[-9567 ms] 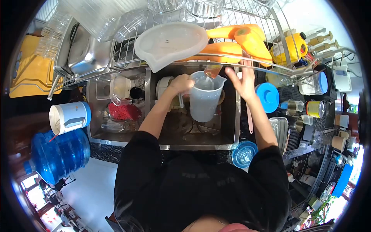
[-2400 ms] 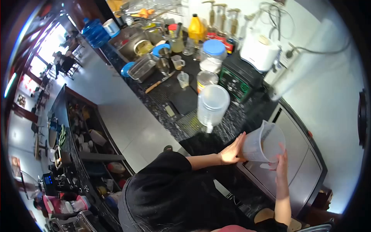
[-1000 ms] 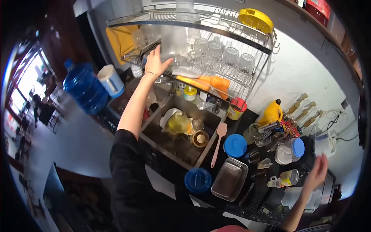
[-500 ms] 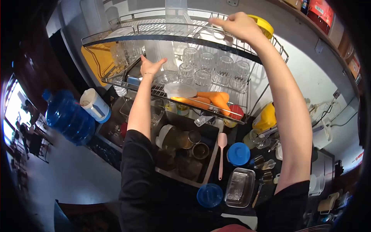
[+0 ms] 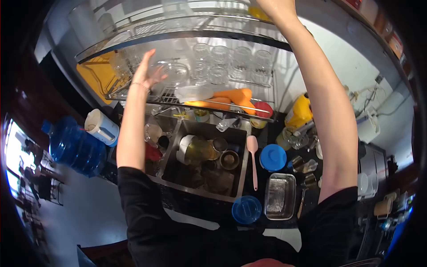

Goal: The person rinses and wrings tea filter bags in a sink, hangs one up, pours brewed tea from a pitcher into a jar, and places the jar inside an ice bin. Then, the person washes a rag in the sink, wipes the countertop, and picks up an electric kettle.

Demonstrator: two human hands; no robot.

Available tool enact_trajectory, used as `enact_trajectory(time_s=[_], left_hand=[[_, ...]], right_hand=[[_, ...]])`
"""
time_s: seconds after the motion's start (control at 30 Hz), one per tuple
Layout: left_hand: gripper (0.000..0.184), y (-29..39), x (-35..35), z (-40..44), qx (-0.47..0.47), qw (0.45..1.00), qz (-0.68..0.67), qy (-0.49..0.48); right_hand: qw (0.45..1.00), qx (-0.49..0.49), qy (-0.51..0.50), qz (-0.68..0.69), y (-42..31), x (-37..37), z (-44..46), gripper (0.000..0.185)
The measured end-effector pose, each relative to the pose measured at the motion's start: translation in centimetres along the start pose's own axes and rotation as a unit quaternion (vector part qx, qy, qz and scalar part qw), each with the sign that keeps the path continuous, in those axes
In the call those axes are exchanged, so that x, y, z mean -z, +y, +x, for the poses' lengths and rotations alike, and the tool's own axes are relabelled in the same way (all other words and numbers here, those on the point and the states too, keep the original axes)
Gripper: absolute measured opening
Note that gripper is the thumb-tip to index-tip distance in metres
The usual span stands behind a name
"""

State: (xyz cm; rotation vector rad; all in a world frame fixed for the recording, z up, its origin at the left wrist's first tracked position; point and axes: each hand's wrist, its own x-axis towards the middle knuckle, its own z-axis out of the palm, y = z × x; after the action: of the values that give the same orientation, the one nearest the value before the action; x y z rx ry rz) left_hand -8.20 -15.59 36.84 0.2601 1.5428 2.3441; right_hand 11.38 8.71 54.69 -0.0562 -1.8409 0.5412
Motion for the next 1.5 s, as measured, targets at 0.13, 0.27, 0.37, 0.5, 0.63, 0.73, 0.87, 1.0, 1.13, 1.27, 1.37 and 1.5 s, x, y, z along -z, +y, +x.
enact_trajectory(time_s=[0.13,0.27,0.37,0.5,0.63,0.73,0.87,1.0,1.13,1.27,1.37,1.5], left_hand=[[0.052,0.1,1.2,-5.3,0.059,0.99,-0.119,-0.045],[0.064,-0.2,-0.7,-15.8,0.128,0.972,-0.168,-0.107],[0.069,-3.5,-1.6,-23.1,0.105,0.978,-0.147,-0.107],[0.064,-10.9,-3.3,-32.1,0.08,0.973,-0.173,-0.129],[0.065,-20.0,-9.6,-38.4,-0.018,0.999,-0.004,0.037],[0.065,-25.8,-21.7,-43.0,-0.224,0.955,0.172,0.092],[0.063,-31.8,-32.4,-48.2,-0.197,0.967,0.14,0.081],[0.055,-34.6,-39.9,-53.0,-0.011,0.997,-0.045,-0.062],[0.057,-33.2,-50.4,-58.4,0.28,0.901,-0.07,-0.323],[0.067,-37.7,-58.3,-61.1,0.34,0.808,0.039,-0.48],[0.093,-46.2,-59.8,-62.0,0.107,0.803,0.17,-0.561],[0.104,-46.9,-64.3,-61.9,-0.123,0.768,0.208,-0.592]], right_hand=[[0.983,0.024,0.073,0.165,0.7,7.2,-4.1,0.029],[0.955,0.001,0.004,0.295,4.8,18.4,-14.3,0.03],[0.978,-0.079,0.0,0.191,8.0,27.6,-24.7,0.039],[0.926,-0.372,0.065,0.021,11.5,41.2,-39.4,0.04],[0.882,-0.424,-0.013,-0.205,17.1,52.9,-50.5,0.033],[0.87,-0.333,-0.093,-0.352,24.3,59.5,-57.2,0.034],[0.878,-0.327,-0.148,-0.317,30.9,63.7,-60.4,0.039],[0.914,-0.318,-0.147,-0.206,30.0,67.5,-56.7,0.066],[0.952,-0.283,-0.115,0.01,22.2,73.2,-48.6,0.091],[0.979,-0.159,-0.127,0.03,21.4,78.8,-47.5,0.097],[0.967,-0.172,-0.184,0.04,23.4,83.7,-47.7,0.101],[0.921,-0.335,-0.164,0.115,24.4,86.1,-48.9,0.099]])
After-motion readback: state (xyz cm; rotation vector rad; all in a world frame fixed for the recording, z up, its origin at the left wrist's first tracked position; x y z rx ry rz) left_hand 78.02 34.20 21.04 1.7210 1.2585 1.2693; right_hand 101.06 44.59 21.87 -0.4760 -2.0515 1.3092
